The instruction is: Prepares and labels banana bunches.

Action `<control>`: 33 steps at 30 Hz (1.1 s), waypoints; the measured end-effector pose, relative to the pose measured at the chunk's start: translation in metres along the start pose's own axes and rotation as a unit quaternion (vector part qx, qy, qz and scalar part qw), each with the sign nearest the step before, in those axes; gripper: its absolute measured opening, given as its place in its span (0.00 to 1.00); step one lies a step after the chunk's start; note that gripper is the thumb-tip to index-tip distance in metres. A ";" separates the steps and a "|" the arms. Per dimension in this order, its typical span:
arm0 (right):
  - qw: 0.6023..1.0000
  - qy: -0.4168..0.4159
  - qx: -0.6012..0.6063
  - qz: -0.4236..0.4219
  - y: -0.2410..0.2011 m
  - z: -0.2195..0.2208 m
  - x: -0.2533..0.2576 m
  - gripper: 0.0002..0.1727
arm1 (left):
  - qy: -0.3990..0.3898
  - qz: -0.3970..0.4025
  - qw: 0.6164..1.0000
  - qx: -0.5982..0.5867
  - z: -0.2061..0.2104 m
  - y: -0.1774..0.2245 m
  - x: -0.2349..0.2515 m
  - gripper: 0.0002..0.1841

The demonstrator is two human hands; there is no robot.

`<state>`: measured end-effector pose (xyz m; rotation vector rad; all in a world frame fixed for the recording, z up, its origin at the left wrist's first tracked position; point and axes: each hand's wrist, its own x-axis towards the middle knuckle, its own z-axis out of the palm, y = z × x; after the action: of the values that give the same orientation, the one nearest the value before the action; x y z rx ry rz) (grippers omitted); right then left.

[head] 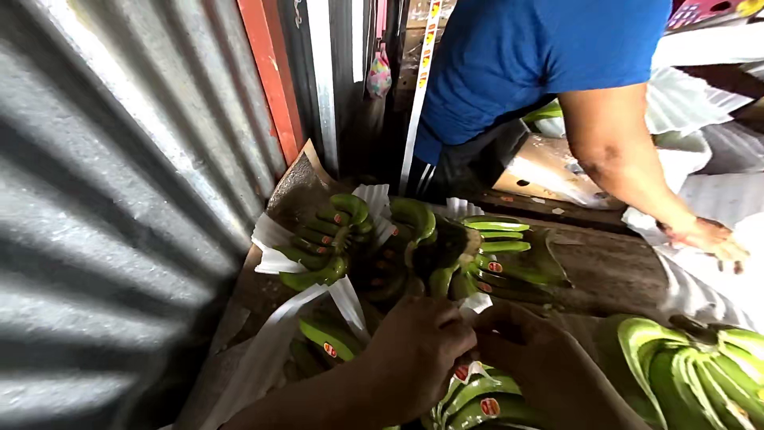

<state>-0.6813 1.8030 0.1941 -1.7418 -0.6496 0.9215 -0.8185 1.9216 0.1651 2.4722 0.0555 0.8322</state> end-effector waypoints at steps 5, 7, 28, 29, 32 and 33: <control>0.999 0.003 0.017 0.038 0.007 0.000 -0.005 0.10 | 0.016 0.032 0.999 0.040 0.006 -0.001 -0.010 0.02; 0.997 0.016 0.051 0.047 0.007 0.000 -0.006 0.11 | 0.048 0.027 0.998 0.040 0.011 -0.001 -0.013 0.02; 0.991 -0.007 0.132 -0.037 0.037 0.013 -0.003 0.09 | 0.038 -0.216 0.944 -0.246 0.007 -0.013 -0.013 0.05; 0.992 -0.025 0.107 -0.055 0.041 0.012 -0.003 0.14 | 0.043 -0.238 0.936 -0.254 0.007 -0.012 -0.011 0.06; 0.998 -0.017 0.025 -0.059 0.043 0.013 -0.001 0.18 | 0.075 -0.265 0.926 -0.259 0.010 -0.010 -0.007 0.06; 0.998 -0.005 0.008 -0.062 0.043 0.013 0.000 0.17 | 0.094 -0.242 0.938 -0.228 0.013 -0.011 -0.008 0.07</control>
<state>-0.6919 1.7957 0.1514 -1.6642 -0.7468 0.8477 -0.8160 1.9235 0.1465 1.8249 0.4659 0.7555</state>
